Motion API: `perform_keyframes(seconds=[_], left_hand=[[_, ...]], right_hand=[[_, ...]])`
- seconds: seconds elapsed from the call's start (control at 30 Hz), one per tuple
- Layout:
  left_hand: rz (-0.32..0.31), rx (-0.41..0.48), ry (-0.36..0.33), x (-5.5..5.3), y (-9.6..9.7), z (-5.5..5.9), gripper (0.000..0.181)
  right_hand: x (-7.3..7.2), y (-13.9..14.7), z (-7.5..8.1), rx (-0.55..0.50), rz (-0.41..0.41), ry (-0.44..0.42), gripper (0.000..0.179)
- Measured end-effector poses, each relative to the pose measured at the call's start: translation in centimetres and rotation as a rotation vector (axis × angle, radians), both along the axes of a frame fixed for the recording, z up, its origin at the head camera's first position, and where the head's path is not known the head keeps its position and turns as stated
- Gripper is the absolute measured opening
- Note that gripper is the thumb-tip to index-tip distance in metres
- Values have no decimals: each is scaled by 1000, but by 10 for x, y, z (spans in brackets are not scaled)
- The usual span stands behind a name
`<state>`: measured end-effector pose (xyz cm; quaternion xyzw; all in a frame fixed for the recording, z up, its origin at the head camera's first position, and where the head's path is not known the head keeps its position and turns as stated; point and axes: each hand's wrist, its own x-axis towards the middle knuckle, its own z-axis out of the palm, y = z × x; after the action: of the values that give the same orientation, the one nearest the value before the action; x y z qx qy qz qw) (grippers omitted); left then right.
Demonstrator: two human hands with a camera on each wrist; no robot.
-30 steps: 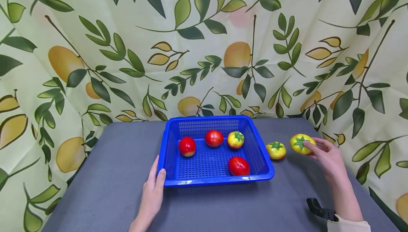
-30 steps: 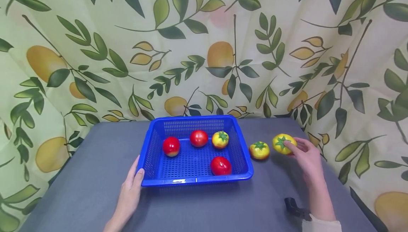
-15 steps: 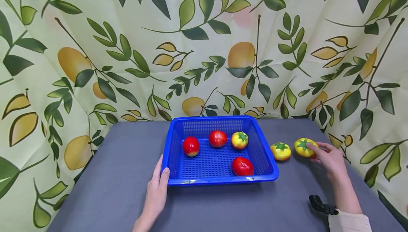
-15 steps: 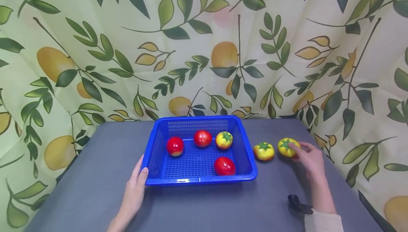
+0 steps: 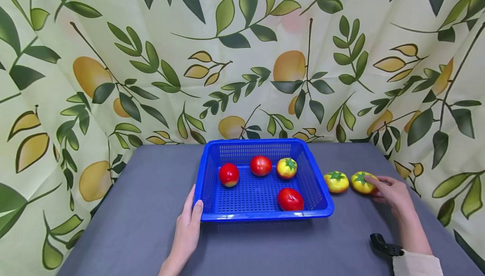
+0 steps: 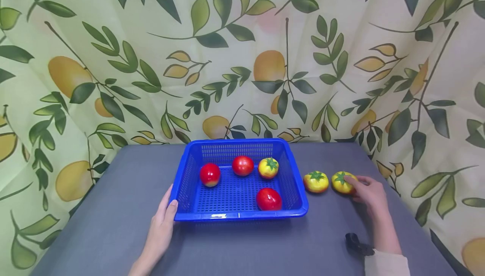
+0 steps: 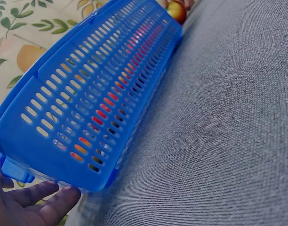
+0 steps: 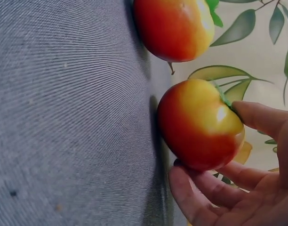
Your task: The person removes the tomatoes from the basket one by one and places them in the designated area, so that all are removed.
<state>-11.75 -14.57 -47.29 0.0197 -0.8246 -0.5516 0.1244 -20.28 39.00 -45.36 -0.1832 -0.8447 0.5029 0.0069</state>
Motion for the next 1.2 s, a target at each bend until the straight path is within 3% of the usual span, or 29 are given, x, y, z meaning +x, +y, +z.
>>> perform_keyframes(seconds=[0.53, 0.83, 1.2], left_hand=[[10, -15, -13, 0, 2, -2, 56], [21, -19, -2, 0, 0, -1, 55], [28, -19, 14, 0, 1, -3, 55]], right_hand=[[0, 10, -9, -24, 47, -114, 91], [-6, 9, -6, -19, 93, -98, 90], [-9, 11, -4, -18, 87, -124, 89]])
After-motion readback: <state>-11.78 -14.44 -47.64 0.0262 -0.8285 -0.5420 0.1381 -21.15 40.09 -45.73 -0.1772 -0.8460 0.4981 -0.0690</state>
